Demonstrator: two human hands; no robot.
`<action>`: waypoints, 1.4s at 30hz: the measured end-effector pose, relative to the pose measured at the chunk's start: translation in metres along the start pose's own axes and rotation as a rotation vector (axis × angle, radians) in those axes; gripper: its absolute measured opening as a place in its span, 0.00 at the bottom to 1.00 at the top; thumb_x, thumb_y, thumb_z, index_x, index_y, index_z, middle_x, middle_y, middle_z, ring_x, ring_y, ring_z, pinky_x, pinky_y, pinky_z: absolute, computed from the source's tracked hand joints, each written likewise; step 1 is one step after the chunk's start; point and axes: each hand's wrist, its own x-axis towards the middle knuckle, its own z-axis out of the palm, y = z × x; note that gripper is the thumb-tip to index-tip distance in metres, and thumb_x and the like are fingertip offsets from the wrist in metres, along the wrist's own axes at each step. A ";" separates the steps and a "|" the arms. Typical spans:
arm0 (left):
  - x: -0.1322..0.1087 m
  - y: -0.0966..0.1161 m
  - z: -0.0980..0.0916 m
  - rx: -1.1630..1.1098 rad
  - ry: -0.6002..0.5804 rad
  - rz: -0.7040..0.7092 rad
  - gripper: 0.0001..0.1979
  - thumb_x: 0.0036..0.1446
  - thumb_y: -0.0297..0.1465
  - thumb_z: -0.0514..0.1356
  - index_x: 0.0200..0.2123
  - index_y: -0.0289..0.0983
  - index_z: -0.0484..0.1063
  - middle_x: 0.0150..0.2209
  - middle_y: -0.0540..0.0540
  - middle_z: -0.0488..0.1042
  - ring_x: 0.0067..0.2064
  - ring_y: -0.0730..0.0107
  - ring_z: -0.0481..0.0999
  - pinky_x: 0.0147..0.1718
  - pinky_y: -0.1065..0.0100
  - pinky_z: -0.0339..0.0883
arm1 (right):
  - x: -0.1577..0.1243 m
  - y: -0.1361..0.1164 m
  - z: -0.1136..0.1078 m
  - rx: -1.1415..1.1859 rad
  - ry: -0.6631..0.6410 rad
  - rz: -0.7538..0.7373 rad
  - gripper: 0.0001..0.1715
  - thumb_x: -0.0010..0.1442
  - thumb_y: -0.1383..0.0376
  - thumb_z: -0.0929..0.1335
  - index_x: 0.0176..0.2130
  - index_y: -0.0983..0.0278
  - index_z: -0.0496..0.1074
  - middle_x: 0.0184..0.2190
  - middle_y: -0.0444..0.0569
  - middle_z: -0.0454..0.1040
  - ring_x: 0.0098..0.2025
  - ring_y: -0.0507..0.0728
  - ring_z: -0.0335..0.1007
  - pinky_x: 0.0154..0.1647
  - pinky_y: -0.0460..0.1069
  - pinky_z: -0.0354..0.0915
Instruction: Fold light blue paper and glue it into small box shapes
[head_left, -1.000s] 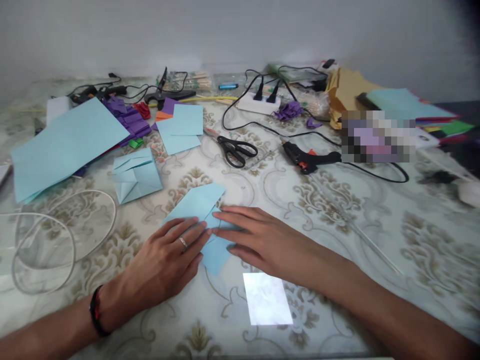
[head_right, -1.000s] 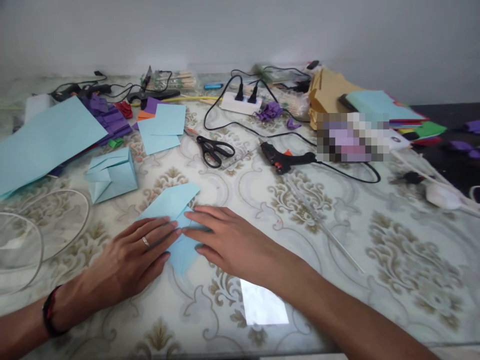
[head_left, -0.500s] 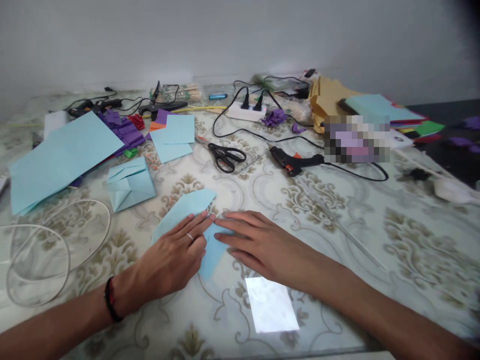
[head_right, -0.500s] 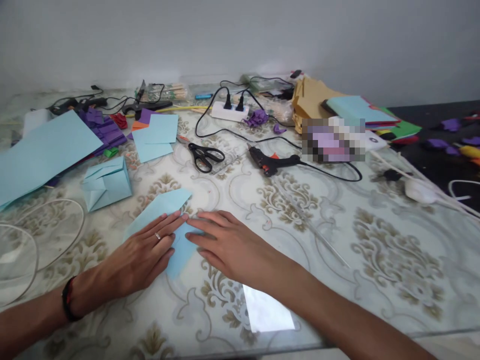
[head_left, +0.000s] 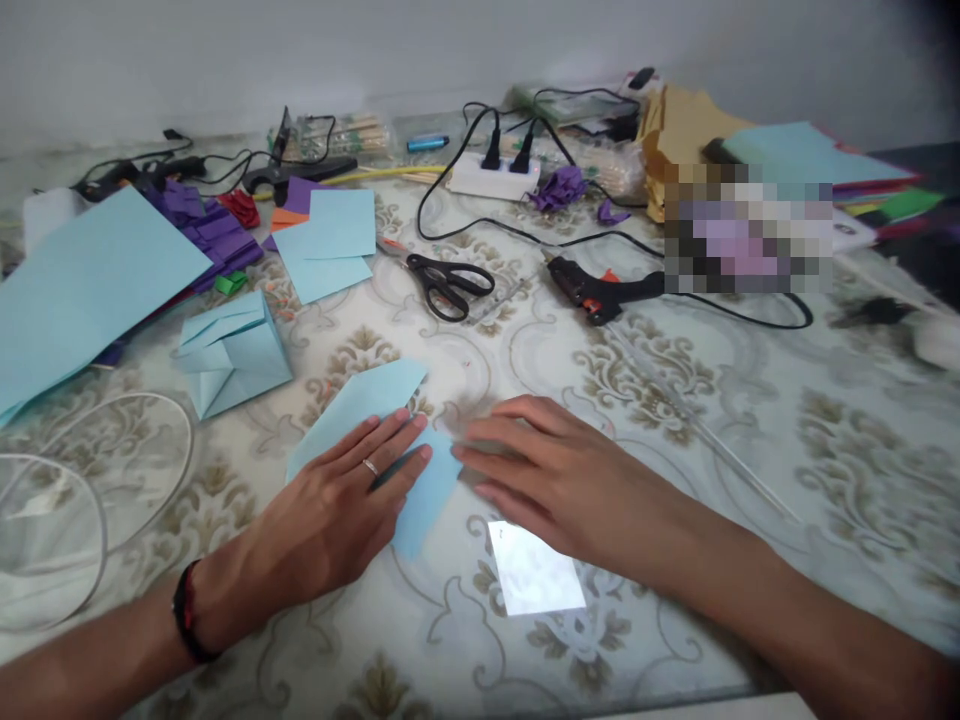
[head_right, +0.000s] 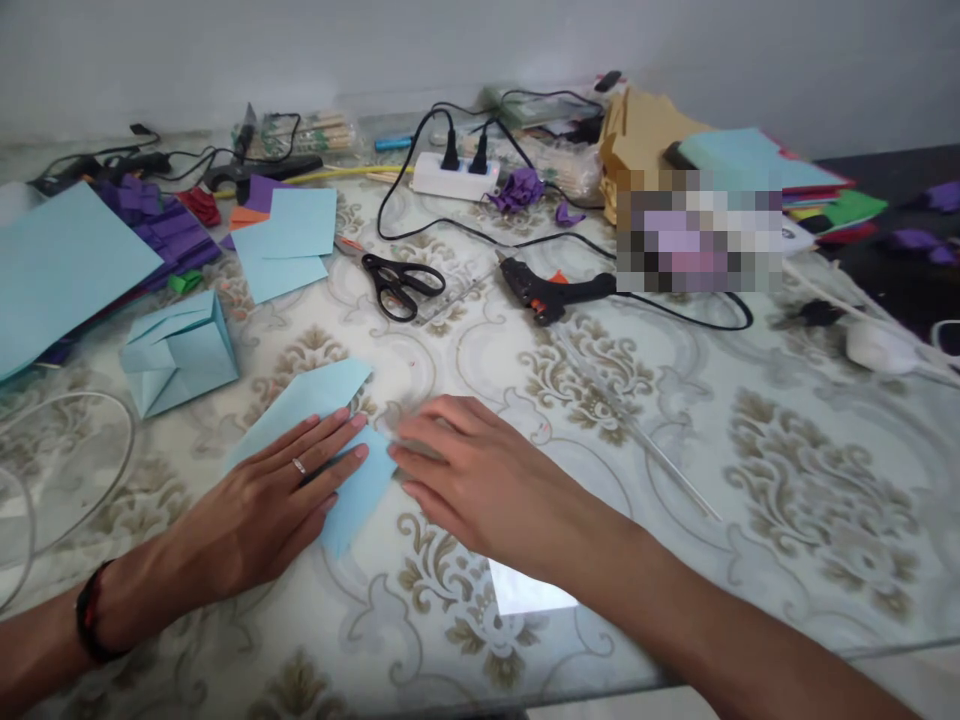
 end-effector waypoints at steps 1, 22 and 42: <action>0.000 0.000 0.000 -0.006 0.003 0.003 0.25 0.67 0.22 0.53 0.66 0.28 0.66 0.71 0.29 0.62 0.74 0.47 0.58 0.69 0.47 0.63 | -0.001 0.000 -0.002 -0.009 0.001 0.014 0.16 0.74 0.62 0.65 0.51 0.65 0.80 0.47 0.55 0.82 0.50 0.64 0.73 0.50 0.60 0.73; 0.000 0.001 0.003 0.020 -0.047 -0.003 0.22 0.69 0.25 0.53 0.63 0.32 0.70 0.69 0.31 0.66 0.73 0.41 0.61 0.69 0.40 0.61 | 0.004 -0.009 0.006 -0.103 -0.006 0.010 0.19 0.76 0.65 0.61 0.53 0.70 0.78 0.35 0.52 0.80 0.37 0.60 0.74 0.40 0.56 0.70; -0.002 0.001 0.004 0.054 -0.046 -0.015 0.21 0.68 0.30 0.57 0.63 0.34 0.71 0.63 0.38 0.74 0.66 0.44 0.68 0.71 0.40 0.53 | 0.034 -0.013 0.020 -0.212 -0.171 0.060 0.23 0.71 0.71 0.65 0.63 0.72 0.69 0.41 0.53 0.81 0.40 0.62 0.78 0.35 0.56 0.71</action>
